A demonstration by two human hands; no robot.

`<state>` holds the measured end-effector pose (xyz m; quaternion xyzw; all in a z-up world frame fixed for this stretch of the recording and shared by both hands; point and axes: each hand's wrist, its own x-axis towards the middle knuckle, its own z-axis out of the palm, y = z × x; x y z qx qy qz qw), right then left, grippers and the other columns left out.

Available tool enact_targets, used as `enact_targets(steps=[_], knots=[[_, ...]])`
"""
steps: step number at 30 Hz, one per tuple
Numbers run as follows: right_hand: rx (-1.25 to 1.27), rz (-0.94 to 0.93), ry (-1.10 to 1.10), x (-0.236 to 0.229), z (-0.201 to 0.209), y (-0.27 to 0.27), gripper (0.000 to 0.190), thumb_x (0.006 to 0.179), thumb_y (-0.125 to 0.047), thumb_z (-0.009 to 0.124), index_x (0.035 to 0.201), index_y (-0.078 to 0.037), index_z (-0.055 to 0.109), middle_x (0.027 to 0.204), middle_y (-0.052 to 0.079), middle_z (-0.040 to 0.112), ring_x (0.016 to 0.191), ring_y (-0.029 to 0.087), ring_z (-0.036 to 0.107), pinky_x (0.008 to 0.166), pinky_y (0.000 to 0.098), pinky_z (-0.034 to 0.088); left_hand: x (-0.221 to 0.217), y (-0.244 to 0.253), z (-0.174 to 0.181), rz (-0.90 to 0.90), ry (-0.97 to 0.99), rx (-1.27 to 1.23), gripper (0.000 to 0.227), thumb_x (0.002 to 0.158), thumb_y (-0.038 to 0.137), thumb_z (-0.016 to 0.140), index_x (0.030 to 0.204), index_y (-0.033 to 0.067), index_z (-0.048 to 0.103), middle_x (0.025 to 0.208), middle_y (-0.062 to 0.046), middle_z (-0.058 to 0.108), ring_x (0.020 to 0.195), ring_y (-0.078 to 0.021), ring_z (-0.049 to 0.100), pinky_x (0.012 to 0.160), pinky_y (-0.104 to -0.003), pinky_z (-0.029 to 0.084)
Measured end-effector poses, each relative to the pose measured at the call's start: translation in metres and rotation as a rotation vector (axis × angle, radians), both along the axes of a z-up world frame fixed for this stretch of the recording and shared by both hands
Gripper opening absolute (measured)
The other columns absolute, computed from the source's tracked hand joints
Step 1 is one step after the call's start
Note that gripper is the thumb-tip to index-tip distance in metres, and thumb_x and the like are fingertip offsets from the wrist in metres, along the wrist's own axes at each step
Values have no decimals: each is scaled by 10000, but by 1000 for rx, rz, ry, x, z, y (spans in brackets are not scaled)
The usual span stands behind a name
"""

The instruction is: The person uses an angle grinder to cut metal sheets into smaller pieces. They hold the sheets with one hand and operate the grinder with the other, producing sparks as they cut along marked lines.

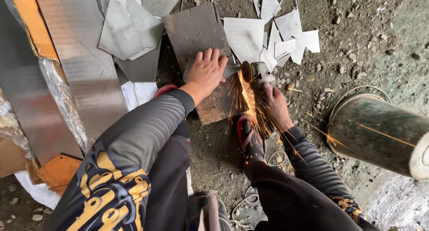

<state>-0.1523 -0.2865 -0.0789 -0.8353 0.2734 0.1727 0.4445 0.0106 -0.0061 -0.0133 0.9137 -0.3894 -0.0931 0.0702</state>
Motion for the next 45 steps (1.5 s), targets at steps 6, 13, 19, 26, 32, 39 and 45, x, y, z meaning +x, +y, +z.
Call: enact_targets(steps=[6,13,19,26,32,39,45], knots=[[38,-45,-58,-4,-13,-1,932,973,-760,400,1387,54,581,1300,270,662,1204,326,647,1030,411,477,1,0,2,4,7,18,673,814,494,764,1267,47,546,1210,-132,520,1182,-312,483,952,-474,421],[13,-67,-18,9,29,19,872,984,-723,432,1327,63,593,1177,236,704,1092,290,685,952,384,515,1,1,3,6,24,19,669,818,496,762,1270,52,547,1208,-125,521,1179,-312,482,955,-473,417],[16,-68,45,12,62,40,761,982,-664,404,1229,15,644,951,184,722,792,242,709,725,384,573,1,-1,5,12,23,38,684,803,507,756,1262,52,532,1216,-136,512,1171,-316,474,940,-476,413],[-60,17,-13,12,55,29,730,1063,-636,410,1152,44,660,892,175,716,756,214,690,695,358,553,0,-2,1,0,25,30,639,855,439,746,1289,30,517,1216,-147,520,1180,-314,481,953,-471,413],[427,-350,72,-12,58,13,717,1029,-601,356,1279,52,513,918,161,664,690,224,700,611,376,621,8,3,2,17,5,46,574,878,345,765,1284,15,527,1169,-169,552,1132,-321,508,934,-465,416],[548,-601,63,-42,66,-27,720,1034,-667,262,1227,-7,477,886,161,647,673,235,702,633,382,638,17,5,6,143,171,75,573,836,338,809,1220,-1,551,1130,-186,562,1127,-350,505,942,-496,399],[510,-641,11,-57,59,-43,768,1066,-697,280,1243,16,504,870,133,653,694,206,710,647,371,637,13,7,5,198,147,-10,544,877,401,796,1143,-18,573,1165,-193,526,1129,-368,487,953,-503,402]])
